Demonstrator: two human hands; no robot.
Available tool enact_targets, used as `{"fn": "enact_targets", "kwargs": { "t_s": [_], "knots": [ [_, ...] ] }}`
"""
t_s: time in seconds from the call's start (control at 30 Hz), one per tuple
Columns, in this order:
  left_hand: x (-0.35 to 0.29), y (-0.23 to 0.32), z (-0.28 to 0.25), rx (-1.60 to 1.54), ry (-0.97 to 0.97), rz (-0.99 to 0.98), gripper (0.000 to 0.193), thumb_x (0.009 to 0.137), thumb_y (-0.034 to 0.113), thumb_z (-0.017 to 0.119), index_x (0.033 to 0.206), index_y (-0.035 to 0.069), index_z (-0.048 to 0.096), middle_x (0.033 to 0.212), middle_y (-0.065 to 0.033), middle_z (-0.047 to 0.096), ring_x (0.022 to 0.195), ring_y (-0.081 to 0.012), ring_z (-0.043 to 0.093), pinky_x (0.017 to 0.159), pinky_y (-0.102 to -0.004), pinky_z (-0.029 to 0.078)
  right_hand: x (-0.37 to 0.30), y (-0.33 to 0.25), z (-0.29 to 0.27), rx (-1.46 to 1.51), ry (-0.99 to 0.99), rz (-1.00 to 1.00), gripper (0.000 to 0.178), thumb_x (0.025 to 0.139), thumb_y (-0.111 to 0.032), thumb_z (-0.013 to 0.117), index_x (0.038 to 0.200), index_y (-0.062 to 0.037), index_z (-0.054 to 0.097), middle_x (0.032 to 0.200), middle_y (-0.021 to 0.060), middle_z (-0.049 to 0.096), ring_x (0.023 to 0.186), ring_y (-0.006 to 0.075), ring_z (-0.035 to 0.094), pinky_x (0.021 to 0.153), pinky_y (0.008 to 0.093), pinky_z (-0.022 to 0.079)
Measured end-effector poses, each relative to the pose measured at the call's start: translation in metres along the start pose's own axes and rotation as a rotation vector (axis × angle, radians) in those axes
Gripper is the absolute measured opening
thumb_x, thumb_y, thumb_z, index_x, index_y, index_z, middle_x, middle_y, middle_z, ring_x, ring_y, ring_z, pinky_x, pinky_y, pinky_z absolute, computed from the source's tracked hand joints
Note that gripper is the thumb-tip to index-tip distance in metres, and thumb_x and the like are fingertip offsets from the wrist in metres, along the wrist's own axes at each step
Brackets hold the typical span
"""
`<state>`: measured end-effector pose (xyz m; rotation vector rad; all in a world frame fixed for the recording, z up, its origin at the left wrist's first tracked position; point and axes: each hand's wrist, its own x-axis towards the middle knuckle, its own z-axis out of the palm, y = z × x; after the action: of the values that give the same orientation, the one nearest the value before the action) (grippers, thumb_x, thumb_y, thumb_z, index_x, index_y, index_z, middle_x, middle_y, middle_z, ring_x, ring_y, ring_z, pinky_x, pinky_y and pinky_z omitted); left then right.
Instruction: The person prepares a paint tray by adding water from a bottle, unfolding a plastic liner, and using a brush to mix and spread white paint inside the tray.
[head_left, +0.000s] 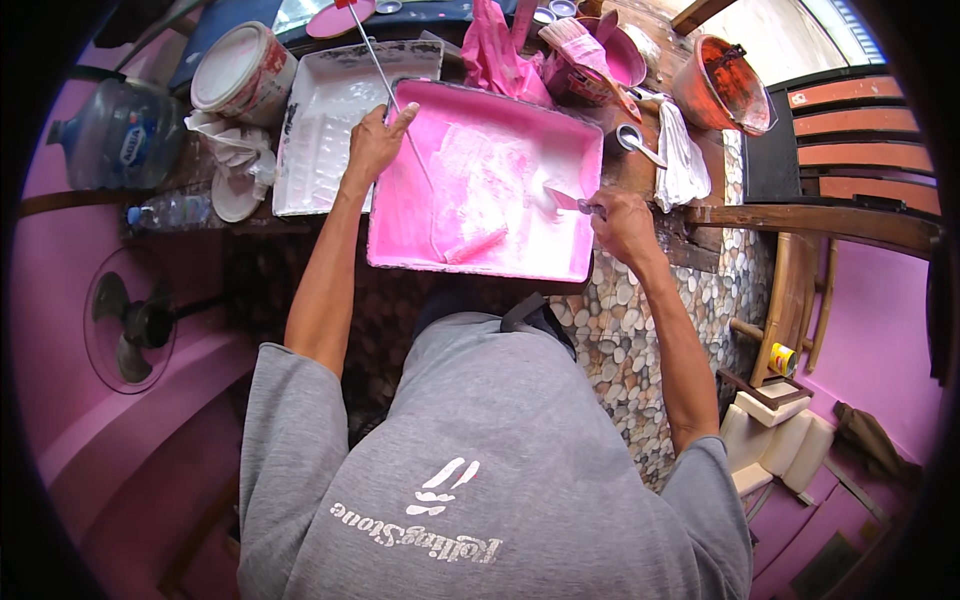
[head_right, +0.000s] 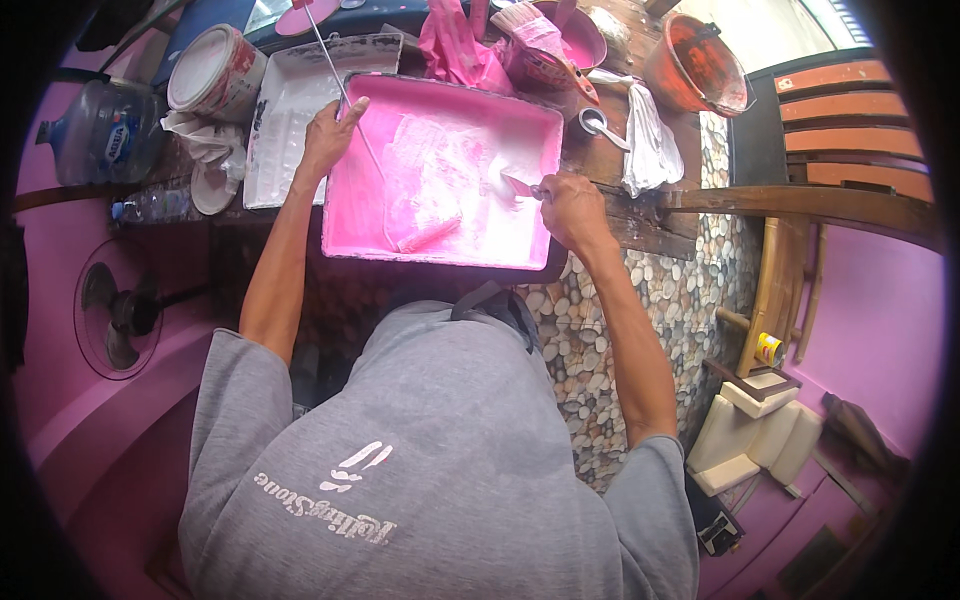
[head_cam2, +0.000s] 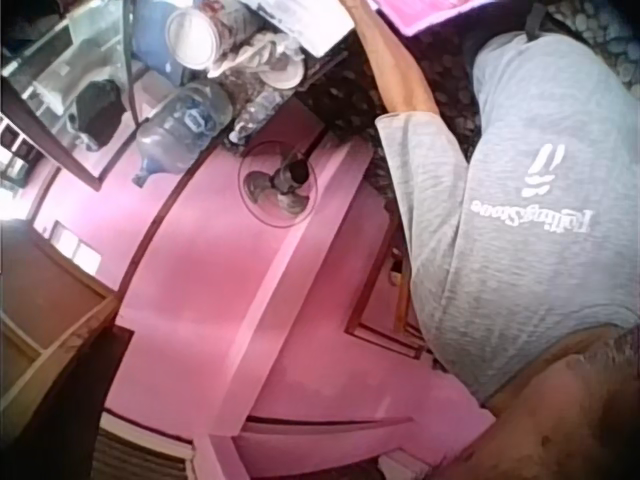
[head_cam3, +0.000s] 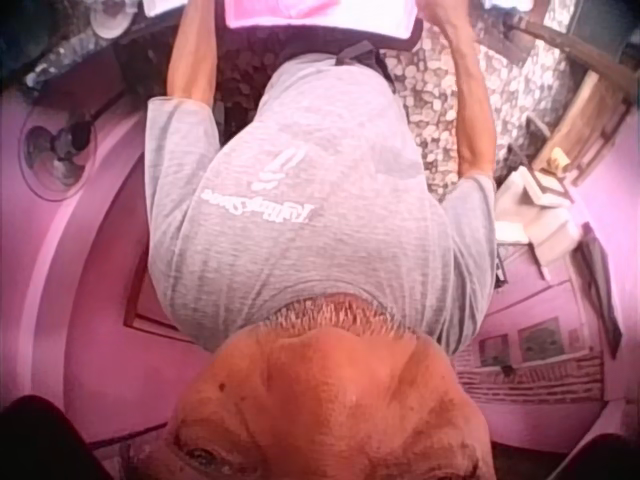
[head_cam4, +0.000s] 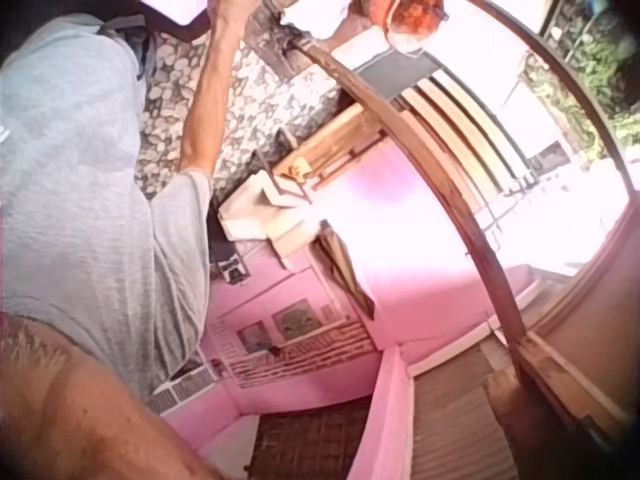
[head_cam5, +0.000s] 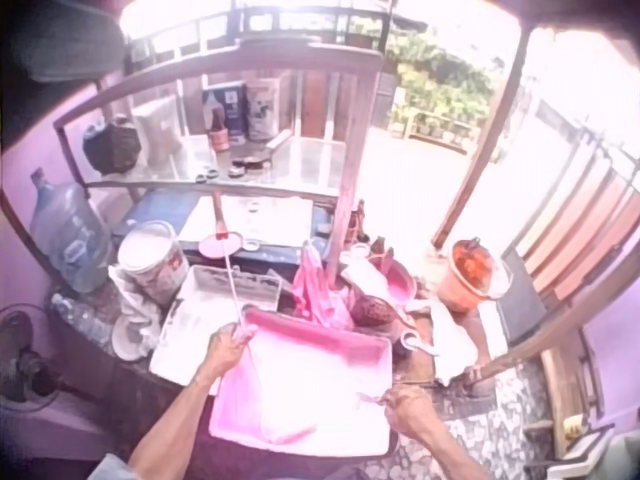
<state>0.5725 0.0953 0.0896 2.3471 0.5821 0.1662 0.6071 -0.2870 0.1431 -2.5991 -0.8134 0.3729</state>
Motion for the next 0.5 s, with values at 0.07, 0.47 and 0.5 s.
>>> {"fn": "enact_targets", "kwargs": {
  "t_s": [0.07, 0.47, 0.5],
  "knots": [
    [0.0, 0.0, 0.0, 0.007, 0.002, -0.006, 0.072, 0.083, 0.066, 0.053, 0.085, -0.006, 0.058, 0.086, -0.03, 0.061, 0.087, -0.0448, 0.06, 0.079, -0.0475, 0.046, 0.008, -0.003, -0.006, -0.043, 0.046, 0.025, 0.017, 0.077, -0.006, 0.055, 0.089, -0.0016, 0.067, 0.09, 0.0195, 0.063, 0.086, 0.038, 0.062, 0.077, 0.0459, 0.049],
    [0.0, 0.005, 0.0, -0.002, -0.028, -0.034, 0.071, 0.083, 0.066, 0.053, 0.081, -0.005, 0.056, 0.081, -0.0294, 0.06, 0.084, -0.0443, 0.06, 0.075, -0.0482, 0.046, 0.035, 0.014, 0.003, -0.199, 0.111, 0.018, 0.019, 0.078, -0.006, 0.056, 0.094, -0.0026, 0.066, 0.087, 0.0171, 0.06, 0.084, 0.0356, 0.061, 0.076, 0.0454, 0.048],
    [0.0, 0.007, 0.0, -0.012, -0.019, -0.024, 0.071, 0.083, 0.066, 0.054, 0.08, -0.005, 0.055, 0.079, -0.0291, 0.06, 0.083, -0.0442, 0.06, 0.075, -0.0482, 0.046, 0.035, 0.018, 0.007, -0.208, 0.123, 0.002, 0.017, 0.08, -0.006, 0.052, 0.092, -0.0027, 0.065, 0.088, 0.0182, 0.059, 0.083, 0.037, 0.062, 0.074, 0.0472, 0.049]
  ]
}}
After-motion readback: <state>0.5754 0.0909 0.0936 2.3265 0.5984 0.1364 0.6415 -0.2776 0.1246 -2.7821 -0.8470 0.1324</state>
